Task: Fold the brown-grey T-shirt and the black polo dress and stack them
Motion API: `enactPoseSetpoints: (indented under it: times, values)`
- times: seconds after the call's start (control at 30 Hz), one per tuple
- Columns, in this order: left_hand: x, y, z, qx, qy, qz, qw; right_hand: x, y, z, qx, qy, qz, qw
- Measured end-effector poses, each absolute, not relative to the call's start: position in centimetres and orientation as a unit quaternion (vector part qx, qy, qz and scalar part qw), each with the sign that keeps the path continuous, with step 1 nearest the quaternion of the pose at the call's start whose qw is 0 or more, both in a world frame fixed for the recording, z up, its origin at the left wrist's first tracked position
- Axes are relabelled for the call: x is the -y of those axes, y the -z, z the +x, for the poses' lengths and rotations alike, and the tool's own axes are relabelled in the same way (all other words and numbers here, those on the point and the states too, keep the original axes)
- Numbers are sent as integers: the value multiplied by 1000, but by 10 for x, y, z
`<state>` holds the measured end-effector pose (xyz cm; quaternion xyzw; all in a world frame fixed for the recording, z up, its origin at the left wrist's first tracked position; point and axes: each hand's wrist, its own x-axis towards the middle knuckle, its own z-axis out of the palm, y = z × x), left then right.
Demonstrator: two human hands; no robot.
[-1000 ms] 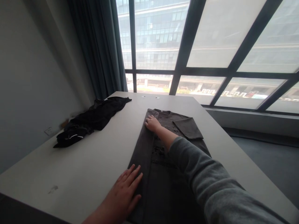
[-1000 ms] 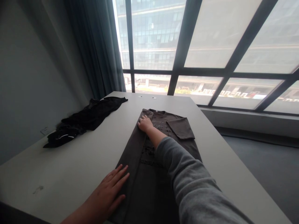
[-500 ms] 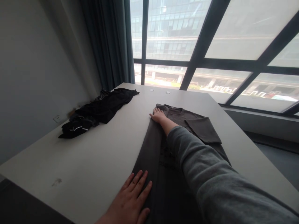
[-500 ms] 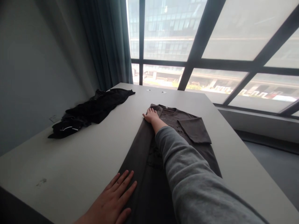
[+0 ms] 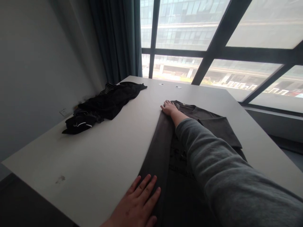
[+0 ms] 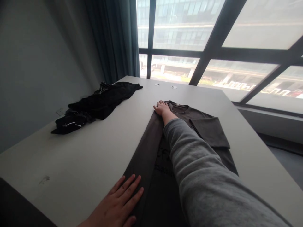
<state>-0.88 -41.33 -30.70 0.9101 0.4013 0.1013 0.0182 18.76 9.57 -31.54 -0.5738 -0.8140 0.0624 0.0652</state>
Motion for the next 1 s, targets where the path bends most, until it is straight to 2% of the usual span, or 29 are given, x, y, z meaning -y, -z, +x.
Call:
enactPoseSetpoints:
  times: [0.23, 0.4, 0.6, 0.77, 1.0]
  values:
    - [415, 299, -8, -428, -102, 894, 84, -17, 306, 185, 854, -40, -515, 58]
    - [419, 299, -3, -446, -119, 883, 84, 105, 303, 181, 904, -103, -415, 21]
    - [443, 296, -2, -437, -153, 883, 75, 245, 294, 173, 938, -182, -294, 17]
    - [466, 276, -27, -401, -187, 886, 137, 298, 281, 179, 968, -194, -158, 2]
    - [472, 257, -49, -429, -283, 839, 178, 371, 282, 202, 965, -221, -138, 39]
